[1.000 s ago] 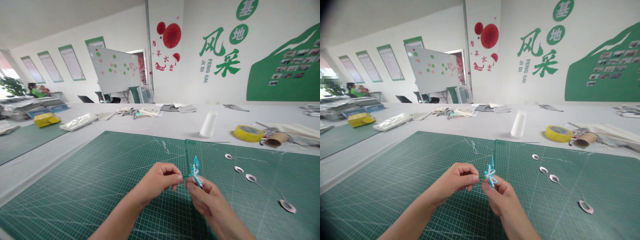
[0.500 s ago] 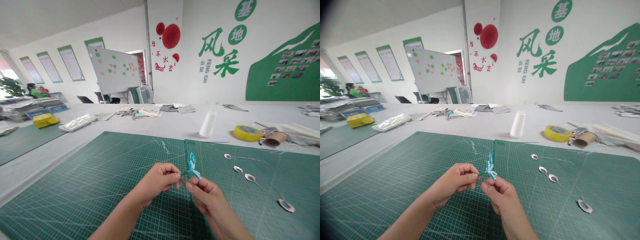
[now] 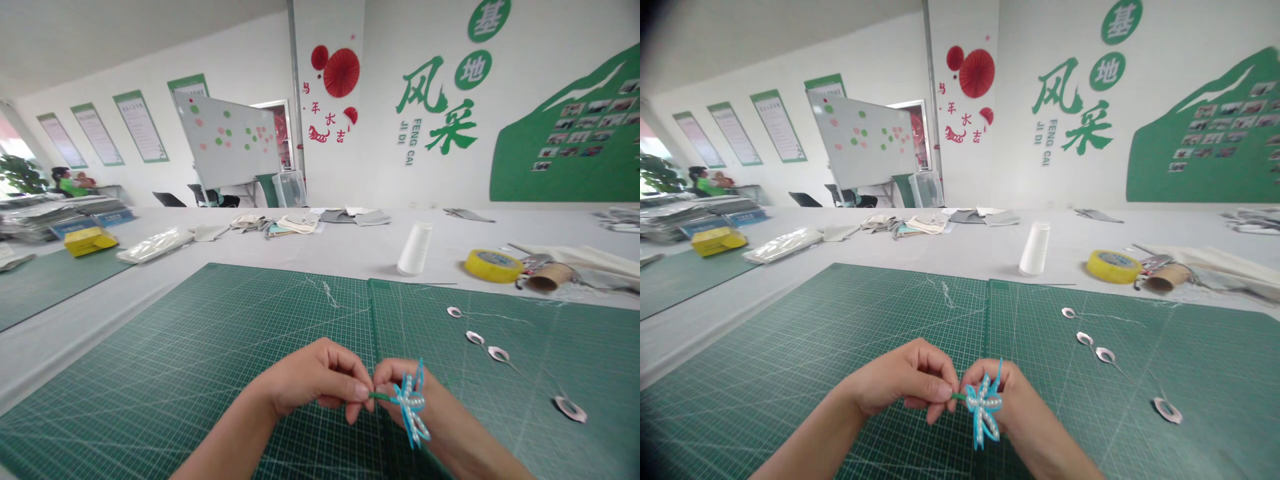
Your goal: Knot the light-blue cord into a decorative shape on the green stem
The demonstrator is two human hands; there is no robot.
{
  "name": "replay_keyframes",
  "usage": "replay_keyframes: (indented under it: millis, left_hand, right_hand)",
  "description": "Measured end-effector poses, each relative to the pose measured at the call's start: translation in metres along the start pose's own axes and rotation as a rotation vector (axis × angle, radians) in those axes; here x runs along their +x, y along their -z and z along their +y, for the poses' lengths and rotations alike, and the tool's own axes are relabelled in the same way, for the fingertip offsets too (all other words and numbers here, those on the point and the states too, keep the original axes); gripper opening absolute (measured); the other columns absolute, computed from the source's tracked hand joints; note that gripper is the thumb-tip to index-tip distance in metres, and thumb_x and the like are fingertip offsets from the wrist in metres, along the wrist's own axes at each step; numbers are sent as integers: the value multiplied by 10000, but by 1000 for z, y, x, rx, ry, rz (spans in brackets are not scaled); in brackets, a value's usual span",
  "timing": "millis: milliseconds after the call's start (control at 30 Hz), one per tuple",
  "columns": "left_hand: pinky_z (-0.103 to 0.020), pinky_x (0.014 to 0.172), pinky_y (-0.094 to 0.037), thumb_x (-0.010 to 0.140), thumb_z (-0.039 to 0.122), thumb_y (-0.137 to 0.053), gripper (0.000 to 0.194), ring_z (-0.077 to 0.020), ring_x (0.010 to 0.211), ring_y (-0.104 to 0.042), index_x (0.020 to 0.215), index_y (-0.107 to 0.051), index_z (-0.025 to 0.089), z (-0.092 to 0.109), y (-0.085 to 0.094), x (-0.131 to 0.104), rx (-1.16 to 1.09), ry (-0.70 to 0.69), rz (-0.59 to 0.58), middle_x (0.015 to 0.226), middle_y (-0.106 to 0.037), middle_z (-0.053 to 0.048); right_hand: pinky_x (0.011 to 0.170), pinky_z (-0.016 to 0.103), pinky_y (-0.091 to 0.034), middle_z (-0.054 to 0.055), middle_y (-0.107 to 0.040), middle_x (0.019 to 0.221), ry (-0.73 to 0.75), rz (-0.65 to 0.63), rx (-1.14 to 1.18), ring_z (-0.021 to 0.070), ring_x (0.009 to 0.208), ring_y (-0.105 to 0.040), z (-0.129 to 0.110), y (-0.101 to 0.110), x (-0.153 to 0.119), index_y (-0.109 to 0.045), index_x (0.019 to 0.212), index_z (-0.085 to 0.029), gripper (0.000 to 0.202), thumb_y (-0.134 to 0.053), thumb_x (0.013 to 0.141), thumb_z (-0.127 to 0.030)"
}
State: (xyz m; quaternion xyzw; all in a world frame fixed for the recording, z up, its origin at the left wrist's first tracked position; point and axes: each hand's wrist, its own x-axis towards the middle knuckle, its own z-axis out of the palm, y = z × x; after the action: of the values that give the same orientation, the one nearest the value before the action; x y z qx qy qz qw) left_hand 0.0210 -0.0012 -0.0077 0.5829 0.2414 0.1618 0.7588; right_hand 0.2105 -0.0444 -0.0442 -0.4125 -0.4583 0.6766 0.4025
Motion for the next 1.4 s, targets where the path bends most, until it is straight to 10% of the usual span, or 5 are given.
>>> replay_keyframes:
  millis: [433,733,933,1400]
  left_hand:
    - [-187,608,-412,773,174,-602,114,-86,552,-548,742,-711,183,-5,-2,-2,425,144,-170,527,-565,57]
    - [-185,483,-329,733,141,-523,173,-83,482,-467,682,-686,168,-9,-6,3,708,84,227,547,-601,39]
    - [-205,490,-328,780,224,-516,202,-97,504,-462,650,-652,153,-13,-5,10,694,3,428,600,-647,7]
    - [-202,460,-250,801,276,-544,153,-59,444,-325,759,-608,144,-2,-8,12,300,-7,516,627,-608,15]
  right_hand:
    - [453,215,-170,-76,-407,494,-90,-245,-304,63,481,-255,-5,17,1,-593,590,-143,264,-725,663,-359]
    - [522,251,-295,-15,-516,597,501,158,-1185,132,549,-484,-15,1,-12,-657,663,-186,171,-543,776,-125]
    - [526,288,-331,13,-577,619,882,318,-1357,170,542,-546,-4,-1,-13,-671,730,-202,269,-456,886,-159]
    - [531,278,-394,24,-659,674,862,445,-1314,163,533,-606,4,-2,-10,-670,846,-185,259,-425,928,-196]
